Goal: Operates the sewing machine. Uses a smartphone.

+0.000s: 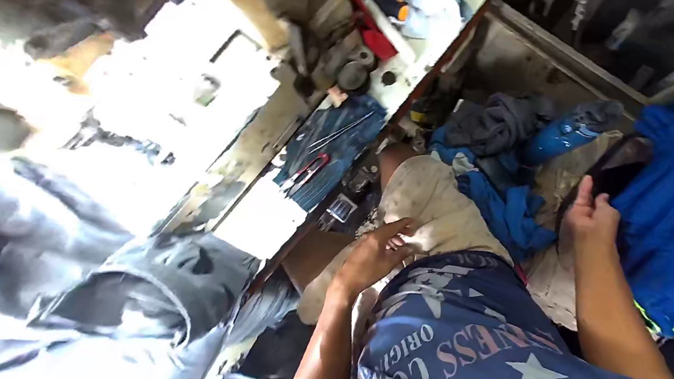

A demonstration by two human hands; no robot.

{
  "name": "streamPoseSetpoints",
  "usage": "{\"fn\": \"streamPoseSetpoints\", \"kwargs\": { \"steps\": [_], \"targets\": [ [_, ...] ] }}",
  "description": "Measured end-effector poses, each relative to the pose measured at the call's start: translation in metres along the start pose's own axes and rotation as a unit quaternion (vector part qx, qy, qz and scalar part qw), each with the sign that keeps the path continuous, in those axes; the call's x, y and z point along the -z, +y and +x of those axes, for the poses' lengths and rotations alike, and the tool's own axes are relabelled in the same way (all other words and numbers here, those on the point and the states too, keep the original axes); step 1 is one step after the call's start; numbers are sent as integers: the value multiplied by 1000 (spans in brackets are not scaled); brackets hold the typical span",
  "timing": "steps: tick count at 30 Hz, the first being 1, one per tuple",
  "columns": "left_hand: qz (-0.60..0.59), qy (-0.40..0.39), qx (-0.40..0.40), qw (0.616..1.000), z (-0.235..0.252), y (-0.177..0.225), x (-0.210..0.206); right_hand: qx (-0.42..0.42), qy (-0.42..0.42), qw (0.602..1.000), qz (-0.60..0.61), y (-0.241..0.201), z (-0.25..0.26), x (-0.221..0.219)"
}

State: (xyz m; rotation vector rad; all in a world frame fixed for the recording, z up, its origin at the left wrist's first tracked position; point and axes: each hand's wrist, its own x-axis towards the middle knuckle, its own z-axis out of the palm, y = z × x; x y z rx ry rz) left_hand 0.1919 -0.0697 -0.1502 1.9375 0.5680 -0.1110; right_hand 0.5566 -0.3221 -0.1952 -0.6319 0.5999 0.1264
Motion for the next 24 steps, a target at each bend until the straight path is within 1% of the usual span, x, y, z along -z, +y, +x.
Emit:
{"fn": "streamPoseSetpoints", "kwargs": {
  "steps": [2, 5, 6, 8, 10, 12, 13, 14, 17, 20, 22, 24],
  "targets": [
    [5, 18, -20, 1000, -5, 3, 3, 17, -2, 999, 32, -1, 5, -1],
    [-7, 56, -37, 998, -18, 9, 3, 25, -7, 999, 28, 2, 7, -2],
    [-9, 67, -36, 997, -23, 11, 3, 9, -17, 1000, 19, 4, 1, -5],
    [-12, 79, -37, 996, -32, 12, 5, -67, -74, 994, -37, 9, -28, -12],
    [-6, 81, -43, 996, -38, 10, 7, -149, -139, 970, -129, 18, -66, -19],
    [30, 83, -35, 995, -43, 14, 12, -216, -221, 924, -226, 31, -96, -27],
    [48, 87, -33, 994, -46, 18, 16, -240, -277, 892, -263, 41, -106, -32],
    [63, 95, -36, 993, -49, 22, 19, -245, -326, 863, -298, 50, -117, -39],
    [94, 113, -42, 988, -63, 43, 30, -212, -437, 787, -380, 70, -147, -66],
    [114, 138, -49, 983, -84, 72, 42, -163, -543, 712, -415, 83, -166, -83],
    [118, 178, -61, 975, -99, 85, 50, -127, -604, 660, -428, 92, -175, -88],
    [127, 234, -61, 962, -112, 92, 59, -114, -640, 626, -431, 103, -186, -91]
  ]
}}
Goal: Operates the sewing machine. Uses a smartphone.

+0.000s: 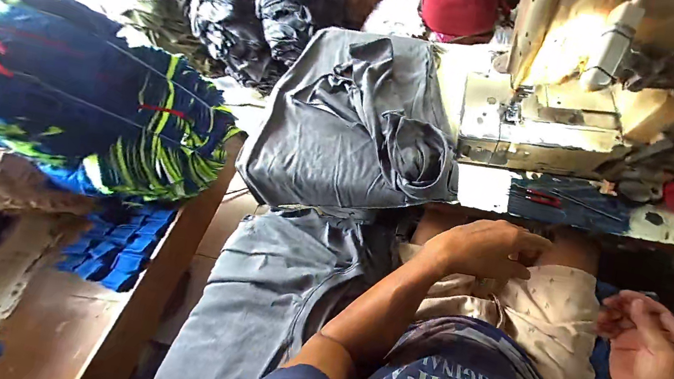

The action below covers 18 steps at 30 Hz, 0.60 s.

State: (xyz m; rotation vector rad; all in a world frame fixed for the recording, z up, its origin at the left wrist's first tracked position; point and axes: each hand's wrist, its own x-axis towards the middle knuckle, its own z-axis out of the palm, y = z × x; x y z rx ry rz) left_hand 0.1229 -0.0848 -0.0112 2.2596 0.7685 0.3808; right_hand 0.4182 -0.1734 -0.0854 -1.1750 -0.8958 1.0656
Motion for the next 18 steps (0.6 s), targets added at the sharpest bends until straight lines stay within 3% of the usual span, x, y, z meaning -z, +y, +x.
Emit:
{"fn": "streamPoseSetpoints", "kwargs": {
  "steps": [6, 11, 14, 18],
  "targets": [
    [38, 262, 42, 963, -33, -9, 25, 29, -54, 997, -47, 5, 27, -28],
    [117, 499, 109, 852, -60, -33, 33, 88, -104, 984, -115, -2, 51, -48],
    [175, 507, 195, 821, -72, -54, 30, 136, -140, 967, -165, -9, 65, -64],
    [157, 437, 214, 860, -78, -76, 12, 246, -149, 913, -290, -6, 91, -80]
  ]
}}
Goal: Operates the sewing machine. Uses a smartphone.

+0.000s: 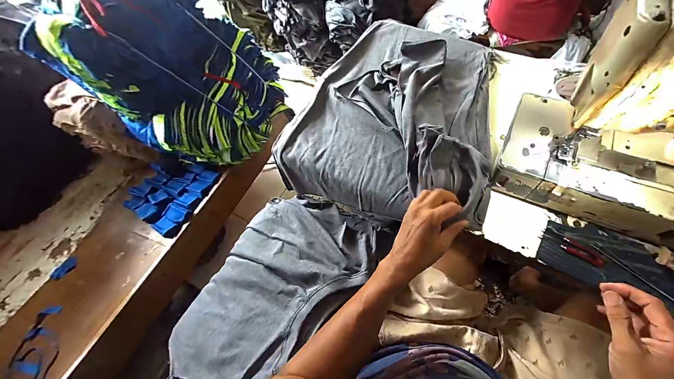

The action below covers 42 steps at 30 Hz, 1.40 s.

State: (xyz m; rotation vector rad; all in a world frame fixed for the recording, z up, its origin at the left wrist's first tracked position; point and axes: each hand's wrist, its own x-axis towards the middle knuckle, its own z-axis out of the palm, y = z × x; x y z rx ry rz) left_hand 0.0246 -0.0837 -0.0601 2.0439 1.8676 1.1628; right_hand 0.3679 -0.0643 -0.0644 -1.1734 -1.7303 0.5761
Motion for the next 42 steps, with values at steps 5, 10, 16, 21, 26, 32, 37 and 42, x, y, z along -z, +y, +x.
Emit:
{"fn": "streamPoseSetpoints", "kwargs": {
  "steps": [5, 10, 16, 21, 26, 32, 37, 42],
  "targets": [
    [-126, -253, -87, 955, 17, 7, 26, 87, -49, 976, -194, 14, 28, -10],
    [-196, -28, -10, 980, 84, -45, 60, 76, -74, 964, -243, 29, 31, -17],
    [-54, 132, 183, 973, 208, -178, 80, 70, -16, 968, -239, 28, 36, -23],
    [130, 112, 317, 933, 256, -247, 62, 78, -48, 957, -276, 28, 46, -34],
    [161, 94, 276, 943, 258, -254, 47, 78, -69, 950, -293, 26, 52, -45],
    [-123, 199, 89, 968, 276, -222, 99, 96, -79, 943, -308, 25, 59, -43],
    [-187, 145, -17, 971, 293, -103, 178, 98, -18, 964, -246, 13, 60, -35],
    [20, 140, 28, 990, 299, -27, 240, 78, -22, 993, -90, -15, 49, -22]
  ]
}}
